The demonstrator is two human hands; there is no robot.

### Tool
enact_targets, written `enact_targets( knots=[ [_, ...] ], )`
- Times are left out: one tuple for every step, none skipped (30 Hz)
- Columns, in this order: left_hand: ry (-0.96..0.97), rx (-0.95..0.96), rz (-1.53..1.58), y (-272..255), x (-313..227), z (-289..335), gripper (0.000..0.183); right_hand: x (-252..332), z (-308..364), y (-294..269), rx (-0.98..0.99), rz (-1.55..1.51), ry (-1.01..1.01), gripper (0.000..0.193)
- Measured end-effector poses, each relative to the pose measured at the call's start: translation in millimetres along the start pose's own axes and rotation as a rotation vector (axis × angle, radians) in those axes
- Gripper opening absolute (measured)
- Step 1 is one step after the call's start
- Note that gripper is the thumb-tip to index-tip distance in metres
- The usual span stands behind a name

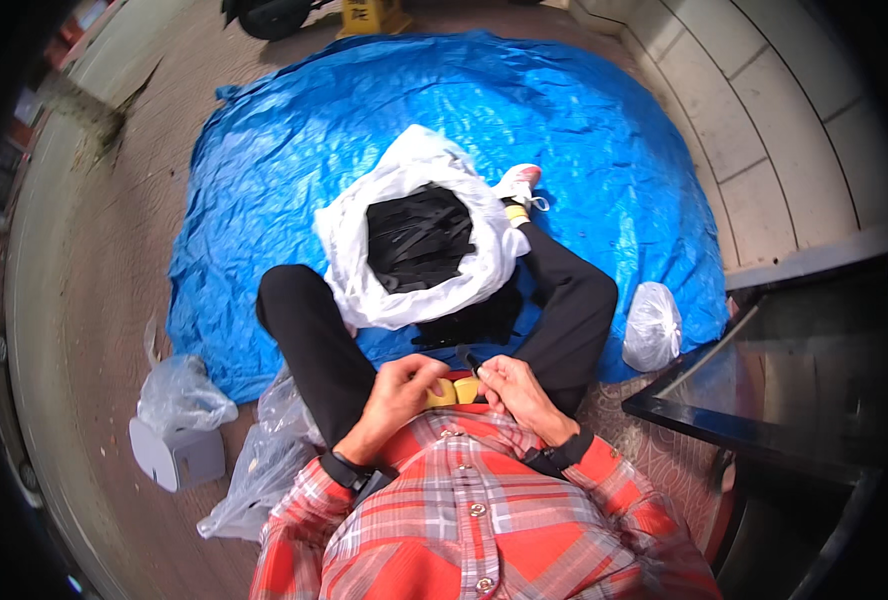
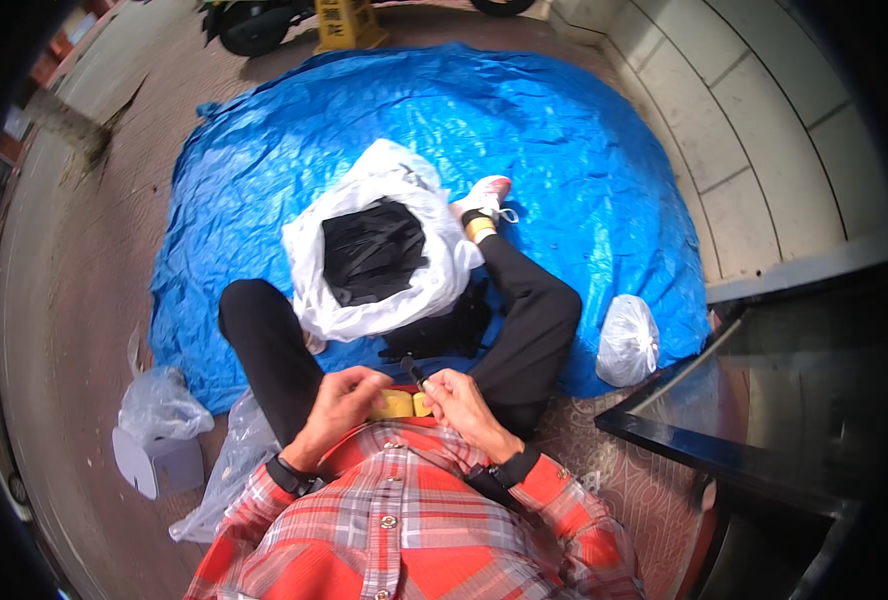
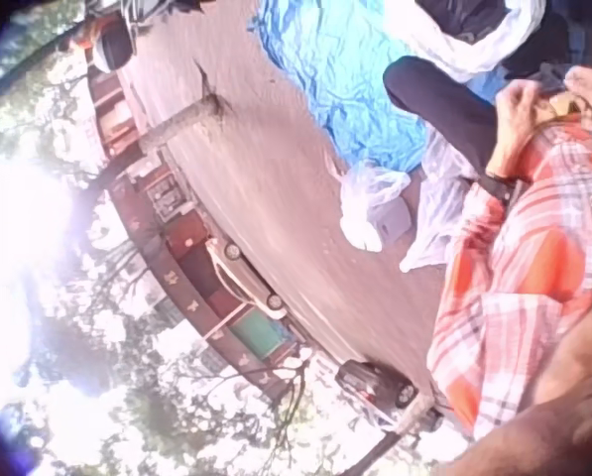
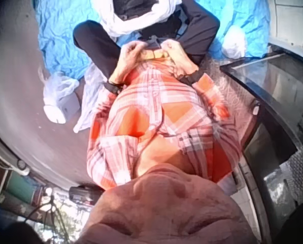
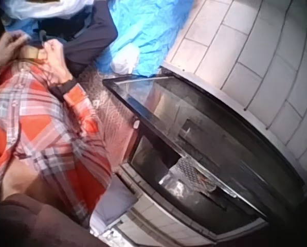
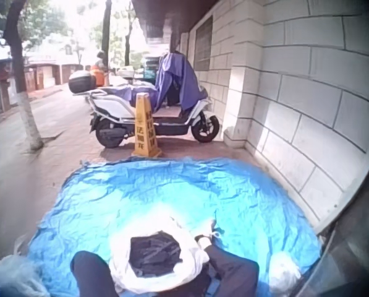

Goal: Sort small plastic hardware components from a large bag into smaller individual plastic bags while sitting on a tarp.

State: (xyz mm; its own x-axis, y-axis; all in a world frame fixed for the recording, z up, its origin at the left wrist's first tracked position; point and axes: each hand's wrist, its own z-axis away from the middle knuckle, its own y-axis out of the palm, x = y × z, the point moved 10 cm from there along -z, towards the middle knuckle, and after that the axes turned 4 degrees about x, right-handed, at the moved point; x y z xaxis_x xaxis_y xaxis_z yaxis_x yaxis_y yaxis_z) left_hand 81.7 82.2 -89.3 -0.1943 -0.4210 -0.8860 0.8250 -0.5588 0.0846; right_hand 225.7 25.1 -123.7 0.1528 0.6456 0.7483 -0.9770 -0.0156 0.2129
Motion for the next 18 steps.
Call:
enact_targets(
  knots=[
    [-0.111, 0.009, 0.186, -5, 9, 1, 0.021, -28, -21, -29, -0.075, -0.2, -0.002, 0.012],
    [-0.11, -0.002, 0.32, -11, 14, 3, 0.02, -40, -37, -51, -0.117, -0.276, -0.032, 0.011],
    [-0.11, -0.022, 0.457, -16, 19, 6, 0.018, -44, -52, -71, -0.151, -0.347, -0.061, 0.01],
    [-0.142, 0.006, 0.523, -16, 21, 9, 0.016, -48, -68, -85, -0.22, -0.342, -0.016, 0.012],
    [-0.17, 0.023, 0.589, -15, 23, 15, 0.015, -50, -85, -95, -0.277, -0.333, 0.028, 0.016],
    [-0.18, 0.041, 0.671, -13, 26, 16, 0.011, -53, -99, -113, -0.363, -0.312, 0.013, 0.021],
    [-0.175, 0.041, 0.672, -12, 27, 19, 0.011, -47, -107, -123, -0.445, -0.291, -0.002, 0.026],
    [-0.169, 0.073, 0.711, -8, 27, 22, 0.009, -47, -111, -134, -0.566, -0.308, 0.011, 0.033],
    [-0.168, 0.116, 0.74, -2, 24, 22, 0.007, -59, -125, -151, -0.583, -0.269, 0.056, 0.028],
    [-0.165, 0.111, 0.737, -3, 26, 23, 0.007, -62, -132, -170, -0.666, 0.05, 0.161, 0.026],
    [-0.182, 0.109, 0.752, -3, 30, 26, 0.008, -62, -135, -183, -0.732, 0.374, 0.266, 0.024],
    [-0.198, 0.112, 0.769, -4, 34, 27, 0.009, -49, -131, -191, -0.856, 0.491, 0.096, 0.022],
    [-0.208, 0.104, 0.79, -6, 38, 29, 0.01, -24, -121, -184, -0.964, 0.609, -0.086, 0.021],
    [-0.212, 0.093, 0.812, -9, 39, 33, 0.015, -4, -113, -176, -0.952, 0.619, -0.293, 0.025],
    [-0.2, 0.078, 0.818, -12, 36, 34, 0.015, 8, -105, -169, -0.903, 0.354, -0.416, 0.023],
    [-0.207, 0.021, 0.827, -18, 39, 38, 0.017, 50, -90, -133, -0.814, 0.368, -0.509, 0.021],
    [-0.223, -0.019, 0.832, -23, 41, 41, 0.018, 92, -67, -96, -0.739, 0.377, -0.593, 0.019],
    [-0.205, 0.028, 0.91, -21, 43, 38, 0.02, 124, -63, -62, -0.612, 0.547, -0.709, 0.017]
  ],
)
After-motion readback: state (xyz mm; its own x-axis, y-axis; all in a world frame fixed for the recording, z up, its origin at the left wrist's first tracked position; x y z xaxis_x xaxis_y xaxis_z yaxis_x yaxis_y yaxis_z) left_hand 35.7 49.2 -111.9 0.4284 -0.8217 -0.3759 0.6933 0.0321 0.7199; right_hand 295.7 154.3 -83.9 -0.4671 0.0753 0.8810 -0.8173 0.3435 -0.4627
